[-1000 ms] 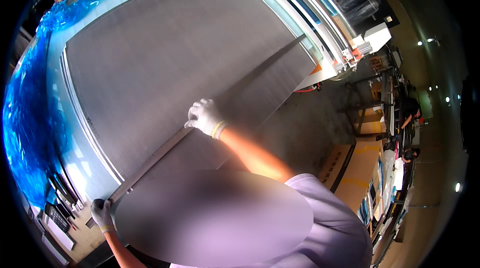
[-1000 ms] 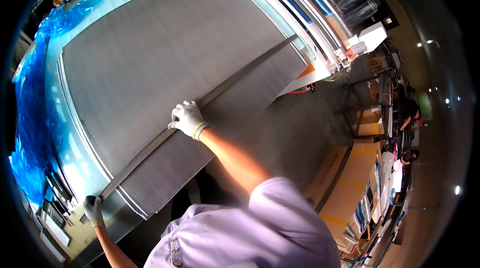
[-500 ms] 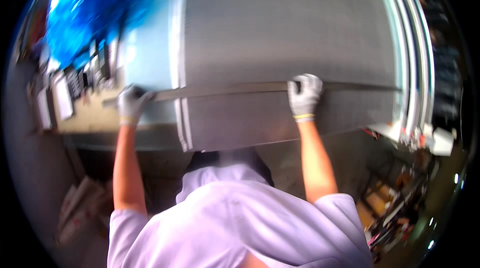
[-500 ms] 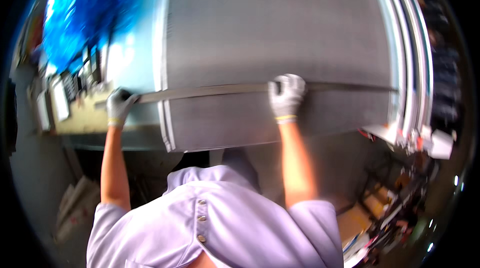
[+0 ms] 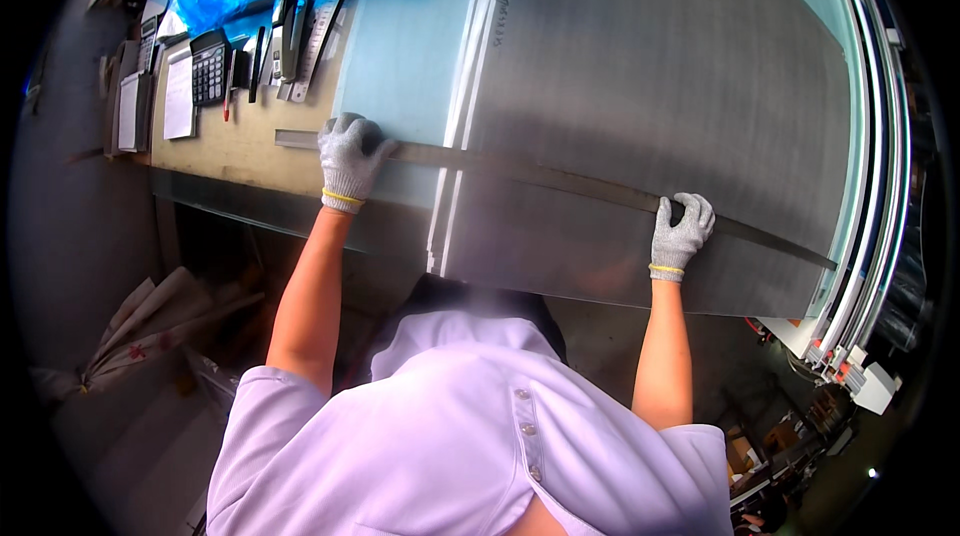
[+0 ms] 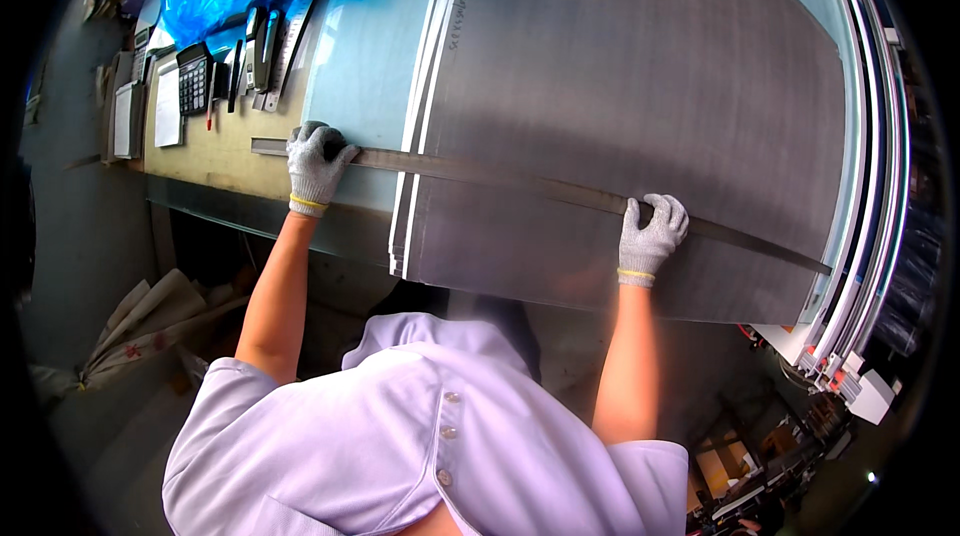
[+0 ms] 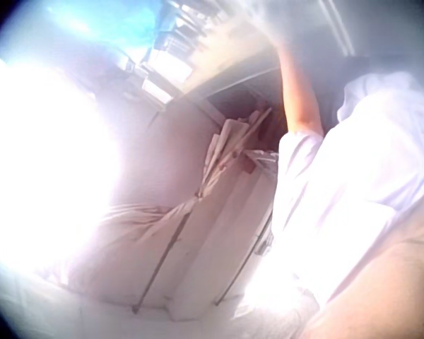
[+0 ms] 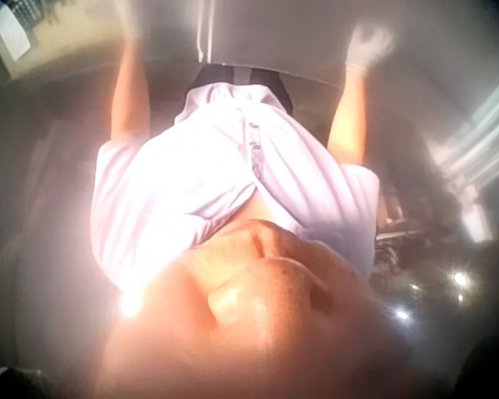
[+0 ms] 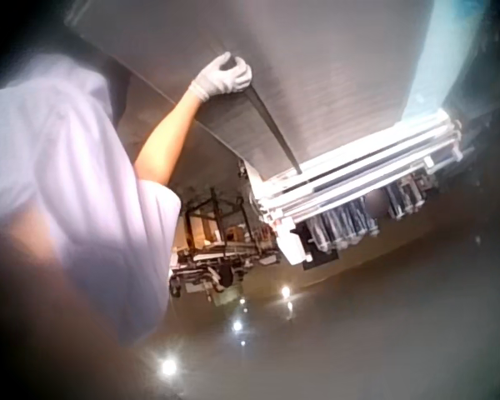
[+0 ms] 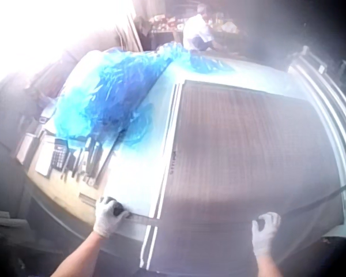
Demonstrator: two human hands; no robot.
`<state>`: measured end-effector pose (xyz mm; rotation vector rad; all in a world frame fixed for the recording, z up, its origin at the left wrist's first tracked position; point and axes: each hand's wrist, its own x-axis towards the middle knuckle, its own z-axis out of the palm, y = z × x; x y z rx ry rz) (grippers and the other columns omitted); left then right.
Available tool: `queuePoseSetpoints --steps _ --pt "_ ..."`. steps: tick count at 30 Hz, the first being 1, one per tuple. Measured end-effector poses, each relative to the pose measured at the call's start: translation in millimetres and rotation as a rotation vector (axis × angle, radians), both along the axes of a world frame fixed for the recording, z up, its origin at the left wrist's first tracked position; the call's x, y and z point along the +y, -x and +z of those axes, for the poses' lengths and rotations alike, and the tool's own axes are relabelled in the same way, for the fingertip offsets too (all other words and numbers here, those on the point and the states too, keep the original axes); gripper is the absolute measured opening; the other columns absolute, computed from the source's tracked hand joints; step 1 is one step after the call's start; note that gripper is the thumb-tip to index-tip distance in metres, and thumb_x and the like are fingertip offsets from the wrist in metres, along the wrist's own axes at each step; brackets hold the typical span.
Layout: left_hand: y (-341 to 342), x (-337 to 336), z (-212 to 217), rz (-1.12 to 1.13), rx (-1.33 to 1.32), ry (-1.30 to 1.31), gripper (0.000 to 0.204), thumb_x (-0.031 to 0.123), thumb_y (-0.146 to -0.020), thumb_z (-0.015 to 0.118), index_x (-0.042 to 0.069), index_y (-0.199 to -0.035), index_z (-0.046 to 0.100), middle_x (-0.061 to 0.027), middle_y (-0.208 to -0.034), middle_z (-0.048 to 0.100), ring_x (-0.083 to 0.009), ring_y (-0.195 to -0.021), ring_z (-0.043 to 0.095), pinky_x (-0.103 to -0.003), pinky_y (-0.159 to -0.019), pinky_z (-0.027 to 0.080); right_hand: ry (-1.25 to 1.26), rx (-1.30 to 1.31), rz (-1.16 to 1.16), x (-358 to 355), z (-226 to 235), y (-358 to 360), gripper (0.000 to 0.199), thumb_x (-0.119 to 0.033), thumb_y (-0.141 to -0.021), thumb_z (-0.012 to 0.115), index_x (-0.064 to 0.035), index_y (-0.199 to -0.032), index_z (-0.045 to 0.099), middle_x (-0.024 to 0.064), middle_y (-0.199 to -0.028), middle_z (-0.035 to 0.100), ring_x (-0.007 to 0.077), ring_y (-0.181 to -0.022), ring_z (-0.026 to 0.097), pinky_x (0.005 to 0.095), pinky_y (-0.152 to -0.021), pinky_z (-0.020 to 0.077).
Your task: The person applies white tape strips to a large glass panel, then walks to retrieve a pair of gloves and puts them on. They return to the panel, place a metal frame around it, and use a marker to write on the glass surface. The person also handles a blue plastic bag and a utility knife during the process.
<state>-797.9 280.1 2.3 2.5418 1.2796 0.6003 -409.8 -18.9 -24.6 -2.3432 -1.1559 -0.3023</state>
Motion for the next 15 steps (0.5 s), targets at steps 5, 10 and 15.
queuePoseSetpoints --steps 5,10,15 --pt "-0.2 1.2 -4.7 0.030 -0.047 -0.030 0.025 0.022 -0.066 0.082 0.010 -0.077 0.063 -0.0073 -0.083 0.060 -0.0314 -0.084 0.056 -0.043 -0.078 0.043 0.032 -0.037 -0.031 1.3 -0.4 0.9 0.025 -0.021 -0.077 0.077 -0.0071 -0.092 0.062 0.0122 -0.101 0.059 0.0323 -0.103 0.055 0.0474 -0.093 0.0415" --pt "0.3 1.9 -5.0 0.035 -0.058 -0.042 0.026 0.021 -0.066 0.083 0.009 -0.077 0.063 -0.0086 -0.085 0.060 -0.0321 -0.084 0.056 -0.043 -0.077 0.044 0.047 -0.055 -0.049 3.0 -0.7 3.1 0.027 -0.023 -0.077 0.077 -0.0078 -0.094 0.062 0.0124 -0.102 0.059 0.0328 -0.102 0.055 0.0473 -0.091 0.0424" --pt "-1.7 -0.4 3.2 0.054 -0.055 -0.038 0.028 0.023 -0.064 0.084 0.009 -0.073 0.061 -0.0093 -0.080 0.057 -0.0315 -0.080 0.055 -0.044 -0.072 0.043 0.047 -0.070 -0.041 4.7 2.2 4.1 0.025 -0.023 -0.078 0.077 -0.0087 -0.094 0.062 0.0119 -0.101 0.060 0.0332 -0.101 0.056 0.0469 -0.088 0.0434"
